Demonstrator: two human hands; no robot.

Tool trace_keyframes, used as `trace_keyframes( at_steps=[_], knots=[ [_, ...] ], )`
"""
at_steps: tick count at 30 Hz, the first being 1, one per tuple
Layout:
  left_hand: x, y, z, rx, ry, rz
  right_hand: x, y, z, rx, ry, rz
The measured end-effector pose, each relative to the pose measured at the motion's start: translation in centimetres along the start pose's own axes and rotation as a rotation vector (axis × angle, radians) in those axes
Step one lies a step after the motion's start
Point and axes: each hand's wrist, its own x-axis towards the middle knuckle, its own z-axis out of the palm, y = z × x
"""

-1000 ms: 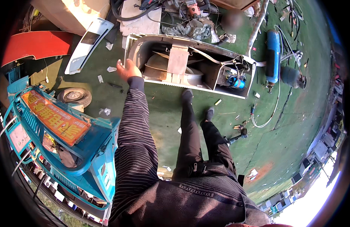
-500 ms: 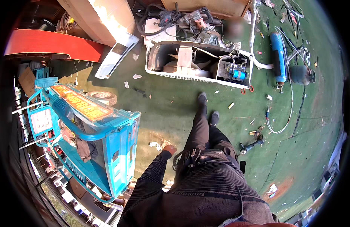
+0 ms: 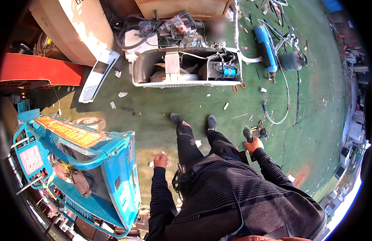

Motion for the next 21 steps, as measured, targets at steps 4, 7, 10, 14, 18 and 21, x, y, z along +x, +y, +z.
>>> trace_keyframes(
  at_steps=[4,7,10,14,18,21],
  knots=[
    [3.0,0.5,-3.2,0.141,-0.05,0.277,2.0,-11.4,0.4,-0.132,-0.04,-0.128],
    [2.0,7.2,-3.0,0.194,-0.061,0.371,0.2,-22.1,1.0,-0.058,-0.047,-0.237],
    [-1.5,16.8,-3.0,0.145,-0.127,0.325,-2.3,-32.0,2.1,0.02,-0.125,-0.472],
    [-3.8,25.2,-3.9,-0.1,-0.252,0.151,-7.2,-41.6,3.2,0.09,-0.135,-0.905],
    [-8.3,31.8,-1.4,-0.67,-0.598,0.001,-9.2,-45.1,4.0,-0.029,-0.254,-1.197],
    [-6.5,31.5,-1.6,-0.719,-0.437,-0.049,-8.8,-46.2,4.4,-0.084,-0.322,-1.183]
  ],
)
